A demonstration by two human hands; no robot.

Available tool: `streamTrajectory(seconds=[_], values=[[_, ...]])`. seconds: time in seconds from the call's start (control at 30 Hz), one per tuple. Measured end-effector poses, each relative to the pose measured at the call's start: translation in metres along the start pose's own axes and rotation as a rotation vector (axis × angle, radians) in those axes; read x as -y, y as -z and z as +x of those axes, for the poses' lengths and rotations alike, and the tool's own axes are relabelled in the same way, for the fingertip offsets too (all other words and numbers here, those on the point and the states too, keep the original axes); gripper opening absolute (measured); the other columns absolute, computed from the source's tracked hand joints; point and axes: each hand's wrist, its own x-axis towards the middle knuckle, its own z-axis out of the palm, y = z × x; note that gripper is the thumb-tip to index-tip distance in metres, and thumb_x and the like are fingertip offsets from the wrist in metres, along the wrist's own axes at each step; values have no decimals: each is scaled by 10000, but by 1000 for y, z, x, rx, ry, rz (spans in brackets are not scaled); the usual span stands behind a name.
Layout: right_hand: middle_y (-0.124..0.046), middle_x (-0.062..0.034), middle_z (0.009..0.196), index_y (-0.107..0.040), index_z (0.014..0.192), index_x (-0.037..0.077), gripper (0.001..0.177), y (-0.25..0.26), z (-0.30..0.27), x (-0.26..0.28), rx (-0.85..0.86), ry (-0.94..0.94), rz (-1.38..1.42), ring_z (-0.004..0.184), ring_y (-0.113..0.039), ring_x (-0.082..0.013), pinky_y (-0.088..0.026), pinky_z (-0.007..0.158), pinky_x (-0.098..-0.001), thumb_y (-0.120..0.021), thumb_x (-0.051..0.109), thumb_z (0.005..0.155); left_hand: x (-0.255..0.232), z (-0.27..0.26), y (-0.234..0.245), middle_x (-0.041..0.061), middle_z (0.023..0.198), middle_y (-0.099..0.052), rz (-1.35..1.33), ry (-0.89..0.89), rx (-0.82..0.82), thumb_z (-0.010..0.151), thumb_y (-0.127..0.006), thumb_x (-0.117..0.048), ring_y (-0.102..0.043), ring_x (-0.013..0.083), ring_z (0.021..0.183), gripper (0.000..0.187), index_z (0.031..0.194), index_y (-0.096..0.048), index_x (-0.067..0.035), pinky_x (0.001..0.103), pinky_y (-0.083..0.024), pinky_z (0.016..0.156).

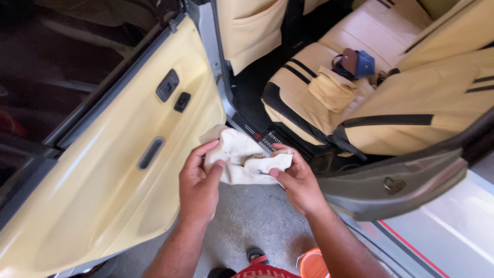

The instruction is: The person wipes the inside of a car door window and door panel with a white cloth. They then wipe the beige leather seat and the door sill area. The person uses a cloth to clean various surfaces inside the car.

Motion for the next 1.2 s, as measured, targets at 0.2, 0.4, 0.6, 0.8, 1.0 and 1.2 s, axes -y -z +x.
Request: streamTrajectory(seconds=[0.2,0.4,0.6,0.8,1.0,1.2], values=[[-761,-66,1049,-671,1111,-2,183,14,4,-16,-226,-68,-4,945,-669,-117,-522,847,-297,-714,11,934,-2,40,5,179,1307,-637,-37,-55,-17,918,-572,130,-635,201,1192,411,1315,-572,25,337,-499,1064],[-752,-81,1106,-710,1160,14,194,-10,23,-11,-189,101,-109,1015,-667,-140,-518,929,-326,-668,93,988,9,91,29,161,1367,-617,12,-92,106,967,-546,83,-619,180,1226,412,1372,-555,7,310,-479,1092],[-705,-139,1250,-602,1288,45,264,-24,55,-41,-242,156,418,1173,-670,-278,-505,1055,-497,-528,216,1101,41,148,39,115,1052,-787,885,51,274,997,-675,-174,-747,219,876,251,1234,-718,-102,326,-575,781],[-674,-62,1306,-608,1342,90,370,-5,94,-97,-586,-43,92,1208,-623,-174,-460,1063,-414,-537,227,1004,150,168,16,72,1176,-722,443,694,341,962,-600,-205,-724,230,1025,299,1232,-692,-115,346,-610,842],[-709,-12,1046,-605,1289,58,395,58,144,-127,-686,-29,-276,964,-678,-154,-563,830,-325,-716,97,912,232,196,-12,68,1209,-743,177,877,644,947,-533,-178,-697,200,1102,376,1285,-689,-125,325,-555,882],[-787,-86,1006,-722,1189,61,310,184,243,-136,-663,155,-787,905,-732,-163,-580,807,-319,-739,122,885,300,298,-63,103,1187,-775,743,568,570,935,-616,-267,-759,204,1039,377,1273,-683,-115,359,-594,940]])
